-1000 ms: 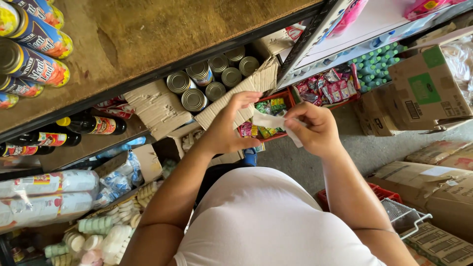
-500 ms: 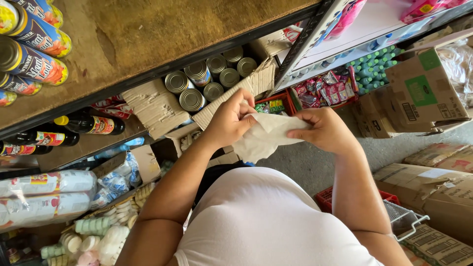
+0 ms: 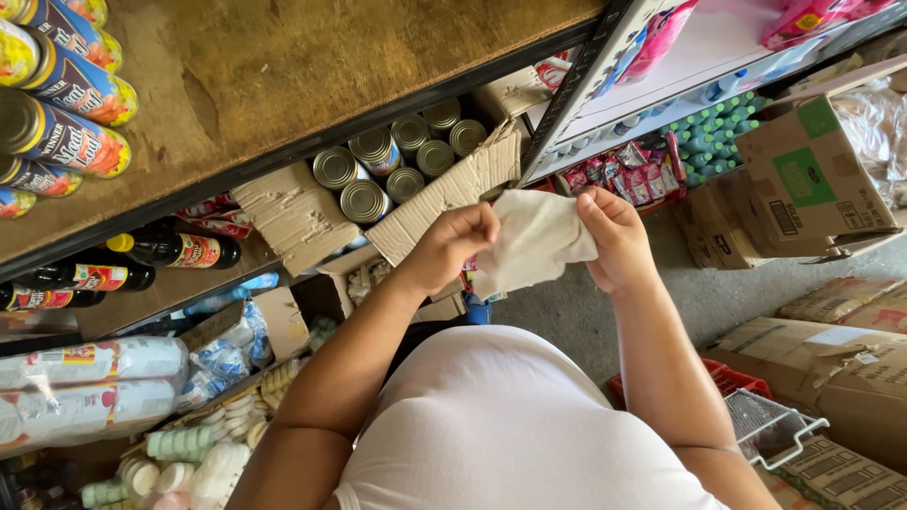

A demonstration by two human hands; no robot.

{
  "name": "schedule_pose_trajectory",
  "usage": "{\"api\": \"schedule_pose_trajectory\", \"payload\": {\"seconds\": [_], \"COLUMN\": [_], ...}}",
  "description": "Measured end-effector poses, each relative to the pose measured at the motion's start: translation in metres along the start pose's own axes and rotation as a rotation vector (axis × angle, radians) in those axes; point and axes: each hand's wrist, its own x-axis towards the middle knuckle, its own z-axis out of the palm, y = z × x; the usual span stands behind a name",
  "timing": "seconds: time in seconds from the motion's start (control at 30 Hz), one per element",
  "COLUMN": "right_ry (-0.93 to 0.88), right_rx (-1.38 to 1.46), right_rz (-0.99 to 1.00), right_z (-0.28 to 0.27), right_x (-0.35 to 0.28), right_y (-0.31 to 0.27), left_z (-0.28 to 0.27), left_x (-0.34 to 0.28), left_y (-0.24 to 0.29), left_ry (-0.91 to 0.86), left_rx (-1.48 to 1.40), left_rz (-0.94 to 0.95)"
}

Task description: Clean and wipe down canned goods on a shelf using a cloth.

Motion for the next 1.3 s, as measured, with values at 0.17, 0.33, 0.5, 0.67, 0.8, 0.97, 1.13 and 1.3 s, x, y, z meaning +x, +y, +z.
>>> {"api": "schedule_pose_trajectory", "payload": {"seconds": [0.17, 0.33, 0.5, 0.67, 0.8, 0.97, 1.13, 1.3], "right_ry": [0.019, -0.342, -0.670, -0.504, -0.481, -0.437, -0.405, -0.361], "right_rx": [-0.149, -0.320, 0.382, 0.486, 0.390, 0.256, 0.130, -0.004], "right_rz": [-0.094, -0.470, -0.312, -0.151, -0.109, -0.063, -0.014, 0.015], "right_z": [-0.023, -0.056, -0.003, 0.015, 0.019, 0.014, 0.008, -0.059], "right_x": [-0.003, -0.015, -0.014, -0.015, -0.009, -0.004, 0.004, 0.006], "right_y": [-0.014, -0.052, -0.046, -0.023, -0.008, 0.008, 0.026, 0.059], "left_z": [0.011, 0.021, 0.055, 0.054, 0.028, 0.021, -0.007, -0.095], "left_x": [-0.008, -0.009, -0.007, 0.018, 0.017, 0.011, 0.019, 0.028], "left_y": [0.047, 0.073, 0.072, 0.072, 0.051, 0.070, 0.050, -0.002], "left_ry": [-0.115, -0.344, -0.473, -0.413, -0.335, -0.247, -0.250, 0.111], "left_rx": [0.494, 0.546, 0.399, 0.880, 1.117, 1.107, 0.819, 0.845], "left_rz": [0.241, 0.352, 0.258, 0.451, 0.367, 0.297, 0.161, 0.302]}}
